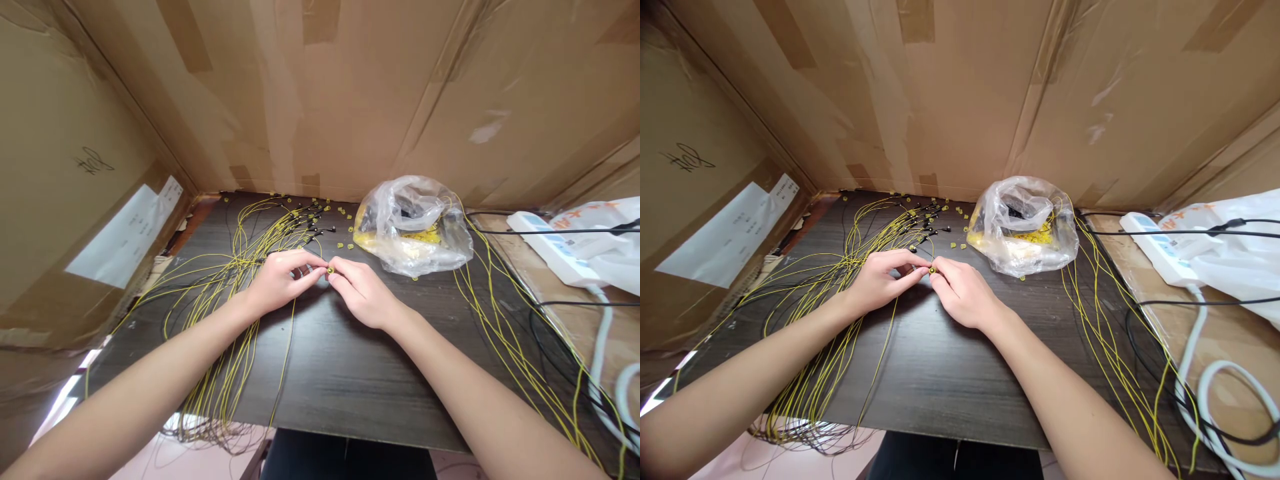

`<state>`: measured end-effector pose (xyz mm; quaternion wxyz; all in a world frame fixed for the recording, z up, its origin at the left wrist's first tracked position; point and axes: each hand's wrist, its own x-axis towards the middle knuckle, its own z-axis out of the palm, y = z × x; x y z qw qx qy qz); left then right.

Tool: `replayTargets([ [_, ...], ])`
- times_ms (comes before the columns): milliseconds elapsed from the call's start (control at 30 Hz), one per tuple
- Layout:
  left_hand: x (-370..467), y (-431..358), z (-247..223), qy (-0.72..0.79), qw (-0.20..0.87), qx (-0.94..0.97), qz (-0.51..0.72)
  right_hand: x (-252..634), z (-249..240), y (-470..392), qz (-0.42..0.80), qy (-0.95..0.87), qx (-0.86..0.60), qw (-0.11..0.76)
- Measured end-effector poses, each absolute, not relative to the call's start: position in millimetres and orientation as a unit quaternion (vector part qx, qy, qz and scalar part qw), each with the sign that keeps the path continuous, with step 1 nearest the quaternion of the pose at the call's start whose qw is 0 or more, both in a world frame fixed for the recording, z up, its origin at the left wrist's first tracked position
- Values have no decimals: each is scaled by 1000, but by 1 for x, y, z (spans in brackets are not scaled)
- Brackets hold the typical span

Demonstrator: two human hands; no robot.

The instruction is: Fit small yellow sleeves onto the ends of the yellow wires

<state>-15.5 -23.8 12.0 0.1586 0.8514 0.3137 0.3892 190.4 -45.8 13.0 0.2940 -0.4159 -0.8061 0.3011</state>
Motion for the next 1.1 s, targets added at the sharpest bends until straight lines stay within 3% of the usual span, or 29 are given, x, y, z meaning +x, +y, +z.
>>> replayTargets([
  [433,-11,-28,12,346,207,822,401,187,14,-50,155,-844,-463,221],
  [1100,-13,-24,12,340,239,819,395,189,14,-48,112,-861,-459,189],
])
